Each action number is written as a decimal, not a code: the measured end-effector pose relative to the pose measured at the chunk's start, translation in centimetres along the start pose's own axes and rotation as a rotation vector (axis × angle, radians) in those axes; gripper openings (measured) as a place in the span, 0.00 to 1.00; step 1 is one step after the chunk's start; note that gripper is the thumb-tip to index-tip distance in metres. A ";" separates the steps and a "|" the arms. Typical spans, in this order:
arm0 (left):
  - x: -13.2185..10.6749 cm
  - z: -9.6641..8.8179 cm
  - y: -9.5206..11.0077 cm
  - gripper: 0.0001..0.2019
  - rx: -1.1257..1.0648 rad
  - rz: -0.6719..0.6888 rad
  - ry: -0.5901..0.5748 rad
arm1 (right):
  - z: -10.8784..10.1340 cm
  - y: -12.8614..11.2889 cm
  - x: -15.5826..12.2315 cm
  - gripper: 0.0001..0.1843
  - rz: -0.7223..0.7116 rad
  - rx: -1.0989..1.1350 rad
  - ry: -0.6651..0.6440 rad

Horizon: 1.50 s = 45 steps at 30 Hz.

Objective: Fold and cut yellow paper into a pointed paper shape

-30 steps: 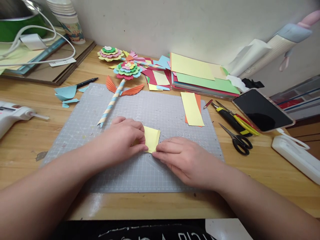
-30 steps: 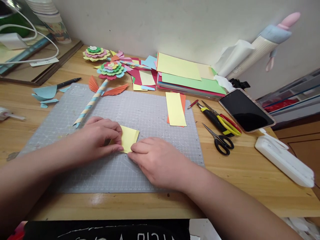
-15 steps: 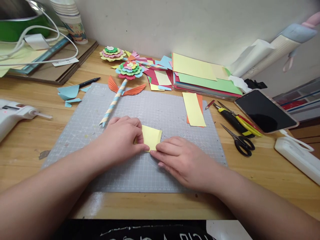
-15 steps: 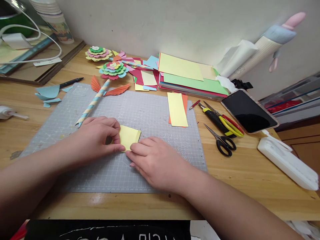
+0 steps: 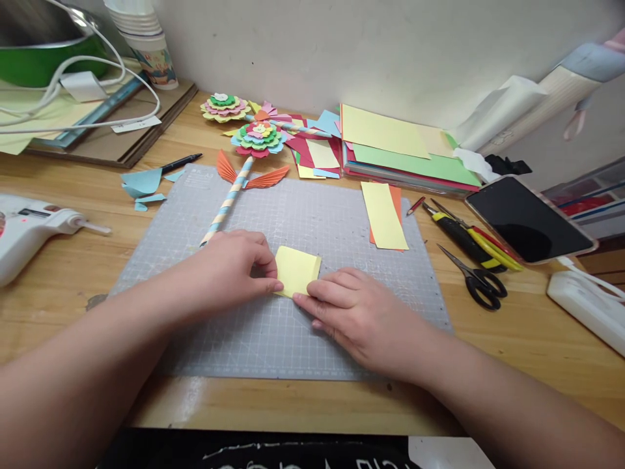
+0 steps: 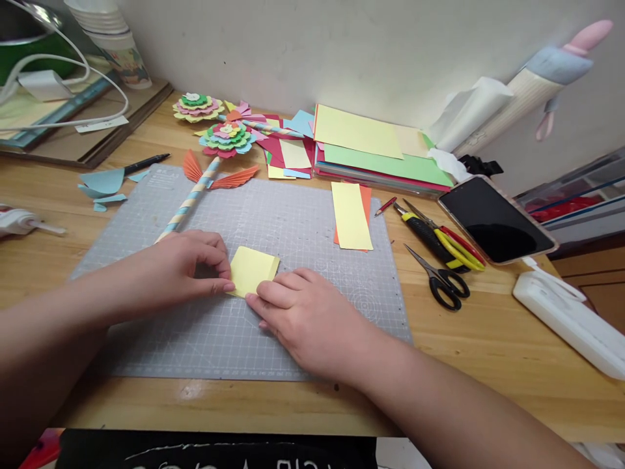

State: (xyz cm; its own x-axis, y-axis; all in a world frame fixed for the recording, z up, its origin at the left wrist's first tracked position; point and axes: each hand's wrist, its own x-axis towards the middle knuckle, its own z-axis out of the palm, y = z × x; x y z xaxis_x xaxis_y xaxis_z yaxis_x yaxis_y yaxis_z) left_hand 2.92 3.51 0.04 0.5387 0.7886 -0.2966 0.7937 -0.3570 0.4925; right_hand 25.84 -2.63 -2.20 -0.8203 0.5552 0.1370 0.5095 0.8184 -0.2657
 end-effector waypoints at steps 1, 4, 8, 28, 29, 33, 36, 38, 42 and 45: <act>-0.1 0.1 0.1 0.06 0.012 -0.002 0.005 | 0.0 0.0 0.0 0.18 0.001 0.003 0.003; -0.2 0.3 0.4 0.08 0.075 -0.016 0.034 | 0.0 0.0 0.1 0.18 0.005 0.006 -0.006; -0.2 0.5 0.9 0.09 0.167 -0.044 0.024 | -0.1 -0.1 0.1 0.18 0.011 0.002 -0.016; -0.1 0.3 0.3 0.09 0.168 0.023 0.052 | 0.9 -0.7 0.7 0.18 0.012 -0.173 -0.029; 0.0 0.2 0.1 0.08 0.151 0.017 0.052 | 1.0 -0.7 0.8 0.18 0.022 -0.183 -0.014; 0.2 0.0 -0.3 0.07 0.090 -0.020 0.024 | 1.1 -1.0 1.0 0.17 0.074 -0.223 0.053; 0.3 -0.1 -0.3 0.07 0.069 -0.029 0.010 | 1.2 -1.3 1.3 0.17 0.096 -0.237 0.055; 0.3 -0.2 -0.3 0.07 0.057 -0.030 0.003 | 1.2 -1.4 1.6 0.17 0.098 -0.242 0.048; 0.5 -0.3 -0.3 0.07 0.047 -0.028 0.000 | 1.4 -1.7 2.4 0.17 0.100 -0.245 0.042; 0.4 -0.3 -0.3 0.06 0.049 -0.025 0.004 | 1.6 -1.8 2.8 0.16 0.102 -0.256 0.040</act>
State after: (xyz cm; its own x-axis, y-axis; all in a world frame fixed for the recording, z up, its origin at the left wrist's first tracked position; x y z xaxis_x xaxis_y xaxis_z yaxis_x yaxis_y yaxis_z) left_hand 2.81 4.12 -0.02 0.5177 0.7995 -0.3047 0.8197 -0.3614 0.4443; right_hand 22.19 -2.78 -2.87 -0.7530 0.6380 0.1611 0.6422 0.7659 -0.0314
